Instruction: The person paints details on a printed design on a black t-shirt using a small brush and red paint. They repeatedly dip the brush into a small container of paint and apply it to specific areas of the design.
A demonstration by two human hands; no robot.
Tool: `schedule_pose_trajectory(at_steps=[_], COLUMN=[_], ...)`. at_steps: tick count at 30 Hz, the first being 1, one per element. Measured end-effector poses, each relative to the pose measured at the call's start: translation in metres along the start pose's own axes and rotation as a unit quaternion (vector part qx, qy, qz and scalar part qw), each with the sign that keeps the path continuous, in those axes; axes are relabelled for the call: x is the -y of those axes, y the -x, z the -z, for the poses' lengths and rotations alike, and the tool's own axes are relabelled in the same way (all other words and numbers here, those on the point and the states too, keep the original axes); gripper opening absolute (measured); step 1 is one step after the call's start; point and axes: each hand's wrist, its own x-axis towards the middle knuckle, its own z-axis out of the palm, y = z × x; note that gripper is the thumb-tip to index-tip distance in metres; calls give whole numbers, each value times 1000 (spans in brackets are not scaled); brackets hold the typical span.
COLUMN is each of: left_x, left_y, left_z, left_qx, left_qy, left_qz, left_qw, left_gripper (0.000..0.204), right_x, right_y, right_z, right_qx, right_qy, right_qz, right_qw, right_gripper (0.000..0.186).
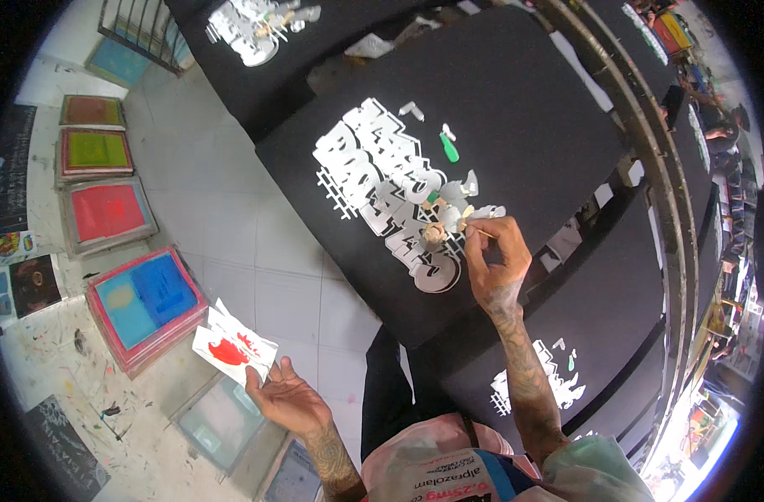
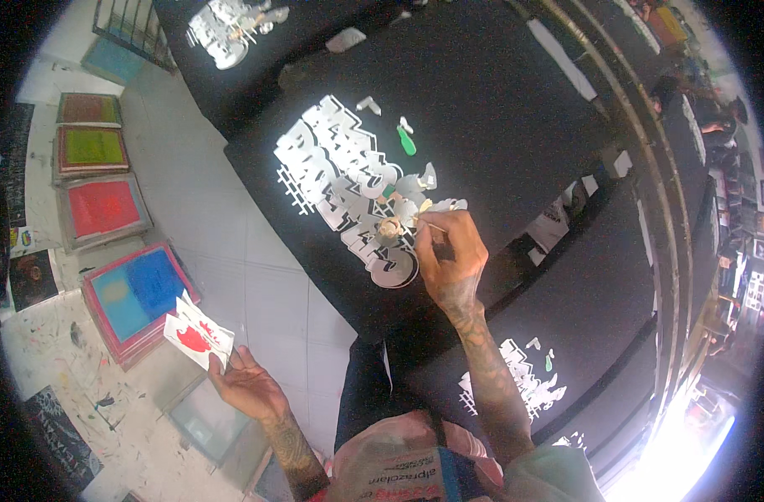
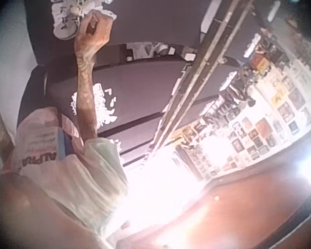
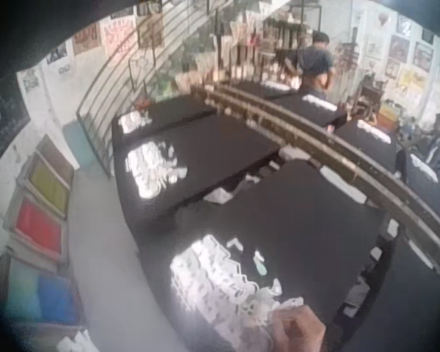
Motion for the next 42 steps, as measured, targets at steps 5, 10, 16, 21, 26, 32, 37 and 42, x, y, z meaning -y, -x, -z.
schedule_pose_trajectory(at_steps=[5, 10, 16, 21, 26, 32, 37, 42], left_x=[21, 38, 49, 55, 58, 62, 62, 64], left_y=[-13, -19, -24, -25, -26, -26, -27, -27], left_z=[1, -7, -19, -22, -16, -14, -16, -16], left_qx=[20, 44, 9, 7, 8, 19, 22, 17], left_qy=[-2, -33, -10, -22, -42, -51, -47, -60], left_qz=[3, -13, 9, 13, 0, -19, -3, 0], left_qw=[1000, 998, 1000, 1000, 999, 998, 999, 998], left_gripper=[36, 36, 39, 41, 41, 42, 43, 44], right_x=[-9, -18, -17, -17, -18, -21, -21, -22], right_y=[5, 6, 7, 5, 6, 6, 5, 6], right_z=[-9, -14, -15, -16, -17, -16, -15, -14], right_qx=[51, 76, 85, 87, 90, 100, 104, 105], right_qy=[48, 86, 92, 98, 105, 111, 109, 106], right_qz=[31, 37, 1, 3, 11, 22, 14, 13], right_qw=[997, 993, 992, 991, 990, 989, 989, 989], right_gripper=[21, 23, 28, 27, 26, 26, 26, 26])
